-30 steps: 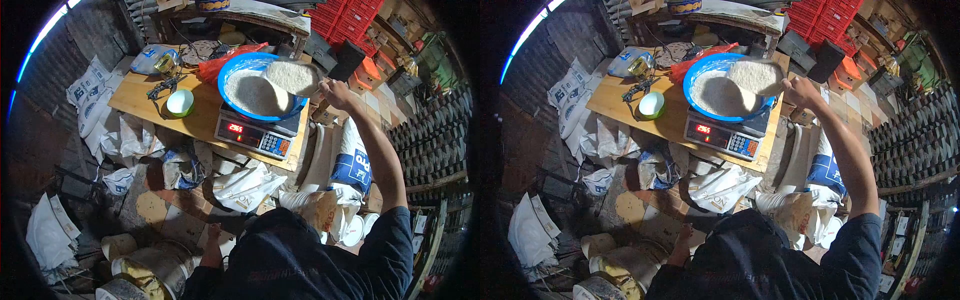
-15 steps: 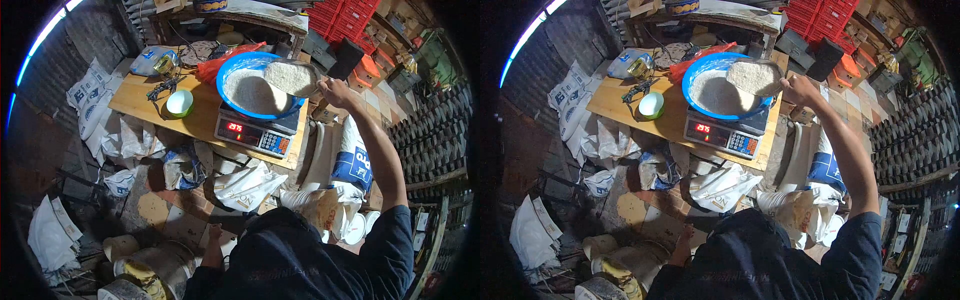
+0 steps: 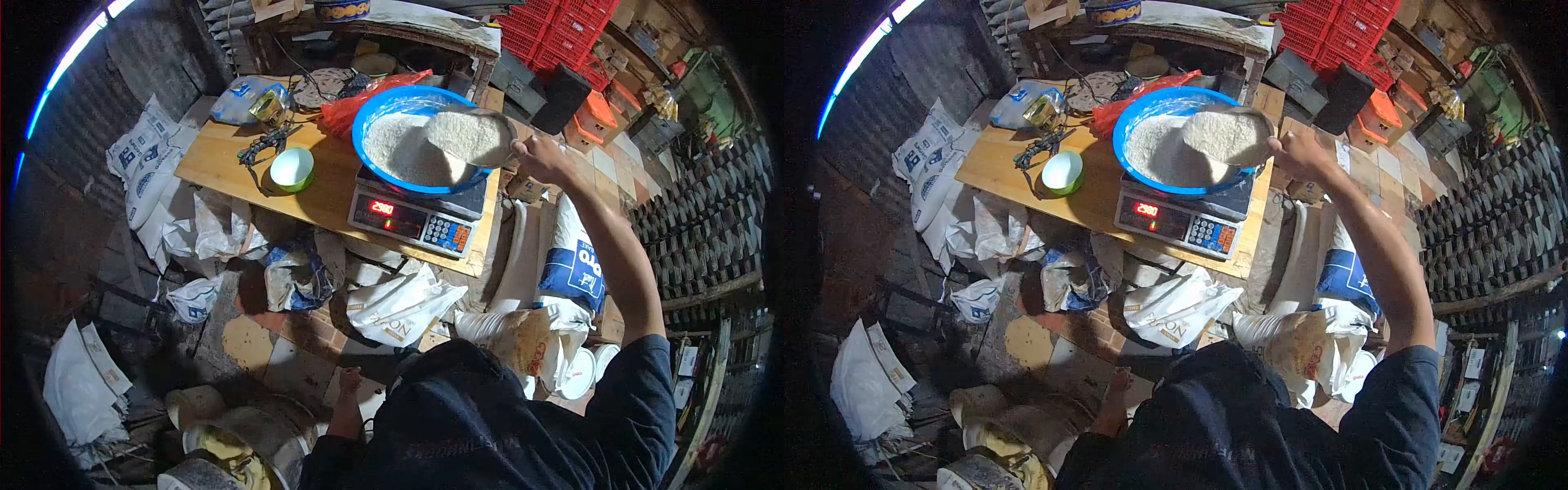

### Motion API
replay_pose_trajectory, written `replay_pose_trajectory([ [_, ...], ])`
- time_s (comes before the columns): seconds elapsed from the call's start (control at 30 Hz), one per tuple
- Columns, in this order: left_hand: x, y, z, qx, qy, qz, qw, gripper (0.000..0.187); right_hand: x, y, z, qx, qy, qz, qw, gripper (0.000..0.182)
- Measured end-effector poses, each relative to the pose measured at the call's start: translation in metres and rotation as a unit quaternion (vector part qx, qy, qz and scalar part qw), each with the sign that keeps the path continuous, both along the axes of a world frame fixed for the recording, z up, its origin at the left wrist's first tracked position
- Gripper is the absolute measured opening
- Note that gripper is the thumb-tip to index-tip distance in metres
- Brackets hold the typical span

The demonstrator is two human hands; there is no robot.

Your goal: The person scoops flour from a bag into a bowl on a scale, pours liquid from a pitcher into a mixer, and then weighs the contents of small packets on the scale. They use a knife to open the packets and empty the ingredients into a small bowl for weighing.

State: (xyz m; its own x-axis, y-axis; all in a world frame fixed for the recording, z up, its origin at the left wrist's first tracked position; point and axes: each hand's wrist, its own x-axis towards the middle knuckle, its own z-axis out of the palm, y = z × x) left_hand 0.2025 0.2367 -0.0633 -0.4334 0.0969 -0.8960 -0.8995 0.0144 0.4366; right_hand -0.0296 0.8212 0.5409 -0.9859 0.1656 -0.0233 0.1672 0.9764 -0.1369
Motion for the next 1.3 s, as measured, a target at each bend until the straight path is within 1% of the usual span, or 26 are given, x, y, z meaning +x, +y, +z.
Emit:
replay_pose_trajectory([
  [0.07,0.001,-0.002,-0.001,0.059,-0.008,0.015,0.998,0.028,-0.002,0.005,-0.004,-0.014,0.017,0.001,1.000,0.052],
  [0.13,-0.002,0.000,0.031,0.074,0.030,-0.010,0.997,0.028,-0.002,0.005,-0.002,-0.071,0.038,-0.014,0.997,0.053],
  [0.17,0.002,0.006,0.021,0.003,0.039,-0.006,0.999,0.028,-0.001,0.005,-0.002,-0.099,0.049,-0.023,0.994,0.053],
  [0.23,0.009,0.021,-0.003,-0.136,0.058,0.001,0.989,0.027,-0.001,0.005,-0.004,-0.070,0.088,-0.018,0.993,0.053],
  [0.27,0.008,0.017,-0.002,-0.097,0.023,0.012,0.995,0.027,-0.001,0.005,-0.004,-0.054,0.108,-0.015,0.993,0.052],
  [0.3,0.004,0.009,0.000,-0.058,-0.011,0.024,0.998,0.027,0.000,0.005,-0.003,-0.048,0.087,-0.012,0.995,0.052],
  [0.37,-0.006,0.001,0.000,-0.036,-0.080,-0.014,0.996,0.028,-0.001,0.005,0.002,-0.036,0.045,-0.005,0.998,0.052],
  [0.4,-0.013,0.001,-0.001,-0.054,-0.115,-0.062,0.990,0.028,0.000,0.005,0.002,-0.031,0.040,0.001,0.999,0.052],
  [0.47,-0.016,0.008,0.006,-0.099,-0.079,-0.089,0.988,0.030,0.003,0.005,0.001,-0.021,0.030,0.011,0.999,0.052],
  [0.53,-0.001,0.030,0.048,-0.149,0.064,-0.040,0.986,0.030,0.007,-0.003,0.004,-0.038,0.061,-0.005,0.997,0.052],
  [0.57,-0.001,0.026,0.045,-0.083,0.072,-0.033,0.993,0.030,0.008,-0.007,0.005,-0.046,0.077,-0.012,0.996,0.053],
  [0.63,0.004,0.004,0.011,0.047,0.088,-0.020,0.995,0.029,0.000,0.007,0.001,-0.053,0.073,-0.011,0.996,0.053],
  [0.67,0.005,0.000,0.008,0.078,0.084,-0.010,0.993,0.029,-0.002,0.012,-0.002,-0.057,0.071,-0.011,0.996,0.053],
  [0.77,0.004,0.002,0.005,0.093,0.087,0.006,0.992,0.030,-0.001,0.011,-0.007,0.015,0.105,0.011,0.994,0.053],
  [0.83,0.003,0.005,0.009,0.090,0.109,0.013,0.990,0.030,0.004,-0.002,0.007,0.006,0.042,0.009,0.999,0.052],
  [0.87,0.001,0.009,0.011,0.036,0.086,-0.003,0.996,0.030,0.006,-0.006,0.013,0.002,0.011,0.008,1.000,0.052],
  [0.93,0.000,0.011,0.009,-0.069,0.033,-0.035,0.996,0.030,0.004,-0.002,0.006,0.024,0.023,0.017,0.999,0.052],
  [0.97,0.003,0.008,0.009,0.107,0.038,0.045,0.992,0.029,0.004,-0.001,0.002,0.034,0.028,0.022,0.999,0.053],
  [1.0,0.008,0.002,-0.001,0.274,0.059,0.131,0.951,0.028,0.004,-0.001,0.000,0.008,0.058,0.014,0.998,0.053],
  [1.03,0.011,0.000,0.001,0.442,0.045,0.199,0.874,0.027,0.005,-0.002,-0.003,-0.018,0.088,0.007,0.996,0.053],
  [1.07,0.012,0.004,0.000,0.264,0.088,0.160,0.947,0.025,0.005,-0.002,-0.004,-0.044,0.118,0.000,0.992,0.053],
  [1.1,0.009,0.014,0.017,0.047,0.090,0.078,0.992,0.024,0.003,-0.003,0.000,-0.048,0.088,-0.016,0.995,0.053],
  [1.13,0.005,0.025,0.038,-0.133,0.043,0.010,0.990,0.023,0.001,-0.003,0.006,-0.052,0.057,-0.032,0.996,0.053],
  [1.17,0.003,0.023,0.039,-0.118,0.036,-0.006,0.992,0.021,0.000,-0.003,0.010,-0.055,0.027,-0.049,0.997,0.053],
  [1.23,0.001,0.019,0.033,-0.087,0.022,-0.038,0.995,0.019,-0.001,-0.001,0.000,-0.058,0.046,-0.045,0.996,0.053],
  [1.3,0.009,0.018,0.035,-0.040,0.057,0.004,0.998,0.017,0.000,-0.001,-0.003,-0.039,0.028,-0.033,0.998,0.053],
])
